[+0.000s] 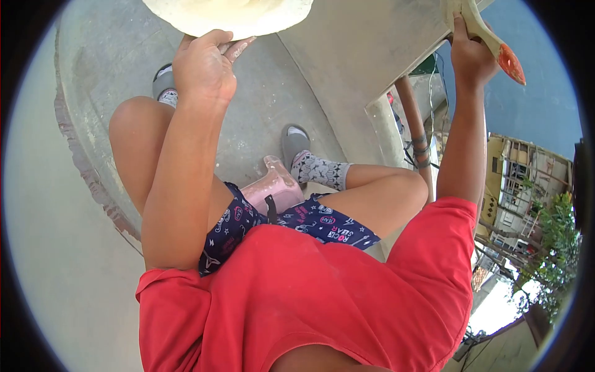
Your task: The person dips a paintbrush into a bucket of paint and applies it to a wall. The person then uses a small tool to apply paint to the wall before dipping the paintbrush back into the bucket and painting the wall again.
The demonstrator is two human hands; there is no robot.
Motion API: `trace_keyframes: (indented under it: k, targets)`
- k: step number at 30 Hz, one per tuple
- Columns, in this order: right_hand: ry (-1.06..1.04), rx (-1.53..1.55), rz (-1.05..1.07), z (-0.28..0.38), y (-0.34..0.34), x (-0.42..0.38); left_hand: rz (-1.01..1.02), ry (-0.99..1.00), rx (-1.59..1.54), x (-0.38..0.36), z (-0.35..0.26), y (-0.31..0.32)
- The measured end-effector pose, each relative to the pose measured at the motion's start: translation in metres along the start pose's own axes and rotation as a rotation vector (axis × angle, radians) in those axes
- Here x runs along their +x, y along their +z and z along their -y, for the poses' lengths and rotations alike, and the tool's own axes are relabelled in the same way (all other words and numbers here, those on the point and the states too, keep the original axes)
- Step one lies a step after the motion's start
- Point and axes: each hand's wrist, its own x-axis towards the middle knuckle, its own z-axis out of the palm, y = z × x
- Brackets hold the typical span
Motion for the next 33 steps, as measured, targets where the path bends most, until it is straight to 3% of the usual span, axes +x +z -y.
trace_keyframes:
  k: [2, 3, 5, 7, 9, 12, 16, 19, 23, 25, 28, 31, 33]
  targets:
    - [-0.284, -0.256, 0.095, -0.014, 0.015, -0.034, -0.004, 0.029, -0.014, 0.002, -0.004, -0.002]
    - [-0.141, -0.245, 0.219, -0.022, 0.032, -0.071, -0.018, 0.051, -0.001, 0.003, -0.006, -0.003]
    - [-0.156, -0.312, 0.446, -0.05, 0.068, -0.147, -0.036, 0.071, 0.017, 0.004, -0.01, -0.004]
    - [-0.022, -0.415, 0.717, -0.095, 0.101, -0.215, -0.039, 0.063, 0.018, 0.003, -0.014, -0.005]
    - [-0.013, -0.477, 0.788, -0.145, 0.125, -0.257, -0.007, 0.073, 0.013, 0.0, -0.016, -0.008]
    - [-0.028, -0.607, 0.724, -0.177, 0.127, -0.238, 0.004, 0.088, 0.003, 0.0, -0.021, -0.012]
    - [-0.252, -0.575, 0.458, -0.136, 0.09, -0.17, -0.012, 0.086, -0.03, 0.002, -0.021, -0.018]
    - [-0.247, -0.479, 0.324, -0.114, 0.076, -0.159, 0.017, 0.1, -0.031, 0.002, -0.021, -0.014]
    - [-0.176, -0.442, 0.449, -0.136, 0.113, -0.22, 0.032, 0.103, -0.017, 0.002, -0.017, -0.009]
    - [-0.192, -0.572, 0.704, -0.151, 0.136, -0.242, -0.005, 0.056, 0.066, 0.003, -0.017, -0.006]
    - [-0.214, -0.565, 0.551, -0.171, 0.138, -0.205, -0.045, 0.059, 0.061, 0.002, -0.012, -0.006]
    - [-0.255, -0.553, 0.503, -0.135, 0.116, -0.162, -0.066, 0.04, 0.07, 0.003, -0.01, -0.011]
    - [-0.219, -0.442, 0.31, -0.118, 0.105, -0.149, -0.042, 0.049, 0.06, 0.003, -0.012, -0.009]
